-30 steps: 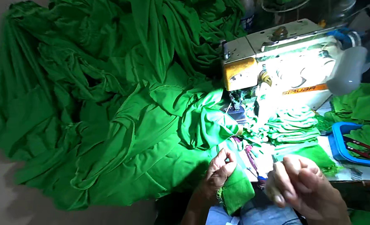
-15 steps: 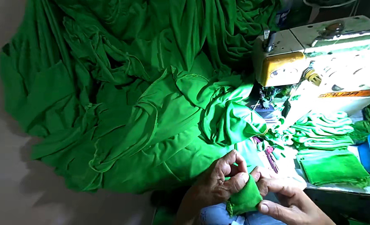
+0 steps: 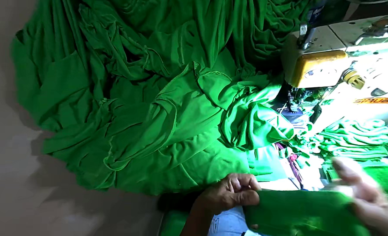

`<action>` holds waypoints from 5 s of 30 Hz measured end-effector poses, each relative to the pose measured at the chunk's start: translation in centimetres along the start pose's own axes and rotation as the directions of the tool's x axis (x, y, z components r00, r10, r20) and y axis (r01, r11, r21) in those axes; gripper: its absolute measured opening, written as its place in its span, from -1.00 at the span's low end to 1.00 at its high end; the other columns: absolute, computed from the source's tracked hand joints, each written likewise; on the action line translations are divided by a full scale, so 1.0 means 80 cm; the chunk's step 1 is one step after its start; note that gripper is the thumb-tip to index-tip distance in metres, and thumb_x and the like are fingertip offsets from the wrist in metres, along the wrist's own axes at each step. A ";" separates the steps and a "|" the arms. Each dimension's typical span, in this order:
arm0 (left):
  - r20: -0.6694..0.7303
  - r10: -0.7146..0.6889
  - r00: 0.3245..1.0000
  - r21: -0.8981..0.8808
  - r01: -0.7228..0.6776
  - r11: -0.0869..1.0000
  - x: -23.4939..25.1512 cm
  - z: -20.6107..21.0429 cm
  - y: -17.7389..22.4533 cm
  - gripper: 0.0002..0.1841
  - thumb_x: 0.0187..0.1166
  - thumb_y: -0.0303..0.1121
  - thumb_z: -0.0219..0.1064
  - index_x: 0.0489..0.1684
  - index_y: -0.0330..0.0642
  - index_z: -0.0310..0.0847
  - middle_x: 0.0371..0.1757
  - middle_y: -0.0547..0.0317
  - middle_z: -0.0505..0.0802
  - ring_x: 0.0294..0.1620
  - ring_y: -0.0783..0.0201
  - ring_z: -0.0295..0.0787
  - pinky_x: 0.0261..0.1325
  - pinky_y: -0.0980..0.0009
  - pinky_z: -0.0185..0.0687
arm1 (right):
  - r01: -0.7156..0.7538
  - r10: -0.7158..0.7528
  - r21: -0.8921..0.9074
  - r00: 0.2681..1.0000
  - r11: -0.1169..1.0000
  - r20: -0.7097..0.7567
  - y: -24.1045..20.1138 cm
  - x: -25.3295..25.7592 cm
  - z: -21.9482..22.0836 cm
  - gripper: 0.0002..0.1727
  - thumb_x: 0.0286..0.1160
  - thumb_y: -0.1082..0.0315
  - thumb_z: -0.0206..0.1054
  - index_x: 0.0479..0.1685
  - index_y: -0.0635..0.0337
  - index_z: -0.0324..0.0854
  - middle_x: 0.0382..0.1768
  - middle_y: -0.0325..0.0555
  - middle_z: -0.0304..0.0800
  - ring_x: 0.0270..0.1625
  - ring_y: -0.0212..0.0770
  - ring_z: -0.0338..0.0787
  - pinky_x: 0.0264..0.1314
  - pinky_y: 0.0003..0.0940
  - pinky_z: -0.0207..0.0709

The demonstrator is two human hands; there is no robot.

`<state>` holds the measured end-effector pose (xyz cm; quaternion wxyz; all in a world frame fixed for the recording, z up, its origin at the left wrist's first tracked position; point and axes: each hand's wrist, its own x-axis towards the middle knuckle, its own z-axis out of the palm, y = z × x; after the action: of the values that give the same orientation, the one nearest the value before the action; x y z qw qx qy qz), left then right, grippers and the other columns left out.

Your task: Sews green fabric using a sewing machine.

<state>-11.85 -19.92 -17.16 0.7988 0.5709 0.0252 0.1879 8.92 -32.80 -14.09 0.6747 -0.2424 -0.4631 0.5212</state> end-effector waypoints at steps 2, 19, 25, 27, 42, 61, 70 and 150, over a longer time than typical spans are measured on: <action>-0.025 0.020 0.999 0.055 -0.019 0.998 0.000 -0.001 0.000 -0.84 0.66 -0.04 0.32 -0.16 0.18 0.69 -0.24 0.72 0.81 -0.19 0.81 0.70 -0.14 0.77 0.59 | -0.006 -0.010 0.163 0.995 0.987 0.098 -0.015 0.005 -0.013 -0.65 0.62 0.27 0.32 0.36 -0.13 0.60 -0.01 -0.49 0.91 -0.09 -0.62 0.87 -0.17 -0.71 0.74; -0.026 -0.087 0.996 0.268 0.091 0.959 -0.006 -0.005 0.030 -0.56 0.65 0.00 0.31 0.20 -0.19 0.59 -0.28 0.59 0.82 -0.23 0.82 0.67 -0.05 0.75 0.57 | -0.060 0.038 0.157 0.990 0.986 0.138 0.038 0.021 -0.038 -0.87 0.59 0.27 0.40 0.02 -0.10 0.71 -0.17 -0.55 0.86 -0.29 -0.73 0.77 -0.35 -0.83 0.61; 0.192 -0.164 0.968 -0.053 0.177 0.983 0.003 0.022 -0.001 -0.74 0.72 -0.31 0.28 0.26 -0.01 0.76 0.04 0.46 0.94 -0.06 0.63 0.86 0.09 0.59 0.79 | -0.260 0.259 -0.007 0.958 0.965 0.121 0.052 0.037 -0.024 -0.86 0.58 0.38 0.32 -0.04 -0.08 0.72 -0.36 -0.59 0.82 -0.30 -0.70 0.74 -0.23 -0.72 0.62; -0.015 -0.111 0.994 0.087 0.112 0.990 -0.001 0.033 0.003 -0.79 0.67 -0.22 0.32 0.14 0.11 0.77 -0.07 0.56 0.95 -0.09 0.66 0.86 0.10 0.59 0.78 | -0.201 0.194 -0.197 0.980 0.960 -0.054 0.051 0.029 -0.021 -0.83 0.62 0.42 0.26 0.10 0.11 0.63 -0.15 -0.51 0.82 -0.13 -0.63 0.77 -0.05 -0.63 0.68; -0.395 0.311 0.865 0.516 -0.071 0.854 0.005 0.078 -0.060 -0.83 0.47 -0.50 0.45 -0.07 -0.35 0.72 -0.13 0.45 0.93 -0.01 0.72 0.81 0.20 0.55 0.76 | 0.051 -0.240 -0.773 0.962 0.632 -0.132 0.035 -0.002 -0.007 -0.71 0.50 0.25 0.44 -0.37 0.37 0.70 -0.25 -0.02 0.67 -0.05 -0.44 0.61 0.02 -0.66 0.46; 0.033 0.432 0.901 -0.174 -0.420 0.891 0.019 0.035 -0.044 -0.66 0.75 0.01 0.15 0.11 0.12 0.80 0.17 0.48 0.82 0.37 0.50 0.62 0.47 0.51 0.43 | 0.065 0.006 -0.272 0.968 0.960 0.251 -0.007 0.009 0.008 -0.84 0.67 0.46 0.18 -0.28 0.33 0.57 -0.50 -0.37 0.62 -0.37 -0.76 0.54 -0.27 -0.83 0.39; -0.440 0.354 0.825 0.306 -0.233 0.923 0.022 0.027 0.004 -0.87 0.58 -0.15 0.40 -0.10 0.21 0.87 -0.15 0.69 0.90 -0.11 0.78 0.76 0.00 0.76 0.67 | 0.175 -0.439 -0.791 0.889 0.587 -0.129 0.019 0.009 -0.007 -0.89 0.54 0.34 0.42 -0.22 0.19 0.76 -0.29 -0.40 0.88 -0.18 -0.76 0.75 -0.07 -0.83 0.62; 0.315 0.324 0.892 0.949 -0.291 -0.123 0.177 0.005 0.088 -0.62 0.57 -0.21 0.27 -0.72 -0.15 0.70 -0.57 0.14 0.74 -0.39 0.18 0.69 -0.17 0.18 0.45 | 0.090 -0.302 -0.989 0.952 0.117 0.051 -0.013 0.102 -0.081 -0.80 0.39 0.38 0.30 -0.19 0.18 0.83 -0.10 0.01 0.80 -0.06 -0.10 0.79 -0.05 -0.11 0.67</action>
<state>-0.54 -13.66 -8.08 0.0782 0.9508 0.0274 0.2985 15.32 -24.61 -13.17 0.4499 -0.6007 -0.6605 -0.0233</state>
